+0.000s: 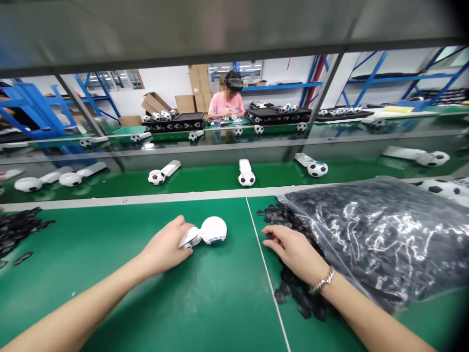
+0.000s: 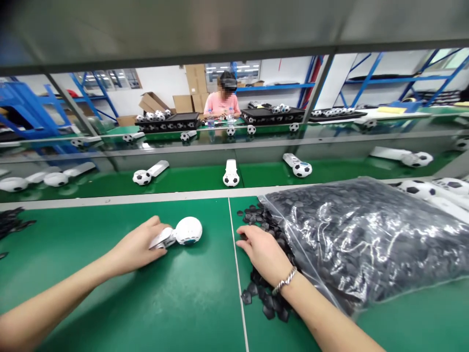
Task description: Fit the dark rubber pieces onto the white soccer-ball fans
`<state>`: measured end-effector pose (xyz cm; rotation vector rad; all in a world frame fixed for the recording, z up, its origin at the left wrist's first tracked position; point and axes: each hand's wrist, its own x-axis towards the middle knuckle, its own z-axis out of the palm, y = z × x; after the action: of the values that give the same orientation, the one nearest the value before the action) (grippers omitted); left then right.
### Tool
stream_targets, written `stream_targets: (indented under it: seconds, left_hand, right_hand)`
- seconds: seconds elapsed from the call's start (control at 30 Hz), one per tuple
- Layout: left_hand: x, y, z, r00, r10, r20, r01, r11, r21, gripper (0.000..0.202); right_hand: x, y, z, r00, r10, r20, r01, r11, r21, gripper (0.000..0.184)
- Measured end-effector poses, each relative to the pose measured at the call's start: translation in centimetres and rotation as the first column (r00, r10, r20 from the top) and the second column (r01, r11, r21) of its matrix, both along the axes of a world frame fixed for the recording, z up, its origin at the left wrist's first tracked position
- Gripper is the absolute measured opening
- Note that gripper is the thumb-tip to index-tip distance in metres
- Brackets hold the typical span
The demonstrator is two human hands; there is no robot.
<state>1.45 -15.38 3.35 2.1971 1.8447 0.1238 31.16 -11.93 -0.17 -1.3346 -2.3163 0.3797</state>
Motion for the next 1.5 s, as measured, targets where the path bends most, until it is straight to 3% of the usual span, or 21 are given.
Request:
stream_targets:
  seconds: [0.13,0.2,0.33,0.4,0.6,0.73,0.93,1.13,1.23,1.37,1.5]
  left_hand:
    - [2.3,-0.8,0.0,0.991,0.020,-0.132,0.009,0.976,0.217,0.027]
    - [2.8,-0.8,0.2,0.995,-0.026,-0.096,0.044,0.982,0.185,0.033]
    - [3.5,-0.7,0.3,0.992,-0.117,0.038,0.118,0.992,-0.034,0.062]
    - [4.0,-0.8,0.1,0.989,-0.140,0.047,0.143,0.987,-0.068,0.066]
    - [6.6,-1.5,-0.9,0.985,-0.174,-0.021,0.171,0.979,-0.109,0.076]
    - [7.6,-1.0,-0.9,0.974,-0.207,0.087,0.210,0.977,-0.028,0.087]
    - [8.2,0.0,-1.0,0.915,-0.278,0.291,0.281,0.959,0.033,0.068]
    - [8.0,0.1,-1.3,0.892,-0.248,0.378,0.265,0.964,0.007,0.071]
    - [7.9,0.2,-1.2,0.880,-0.245,0.406,0.266,0.964,0.007,0.064]
    - [8.0,0.4,-1.1,0.870,-0.223,0.440,0.252,0.968,-0.007,0.061]
    - [8.0,0.3,-1.3,0.872,-0.189,0.452,0.221,0.975,-0.019,0.063]
  right_hand:
    - [0.0,0.0,0.0,0.996,0.084,-0.010,-0.084,0.996,-0.013,0.015]
    - [0.0,-0.2,0.1,0.994,0.107,0.000,-0.107,0.994,0.016,0.018]
    - [0.0,-0.4,0.6,0.996,0.090,-0.013,-0.089,0.995,0.039,0.021]
    - [-0.1,-0.5,0.7,0.996,0.082,-0.022,-0.082,0.996,0.035,0.019]
    - [-1.0,-1.2,1.5,0.983,0.097,-0.158,-0.107,0.993,-0.054,0.010]
    - [-1.2,-2.1,2.0,0.933,0.202,-0.297,-0.221,0.975,-0.032,0.006]
    - [-1.8,-2.9,1.1,0.896,0.271,-0.353,-0.287,0.958,0.008,0.001]
    - [-2.9,-3.1,0.4,0.889,0.195,-0.414,-0.225,0.974,-0.023,0.009]
    - [-3.1,-3.1,0.3,0.877,0.132,-0.462,-0.192,0.977,-0.087,0.024]
    - [-3.2,-2.9,0.3,0.869,0.058,-0.492,-0.195,0.953,-0.231,0.039]
    - [-3.6,-3.2,0.4,0.860,0.022,-0.509,-0.211,0.925,-0.317,0.042]
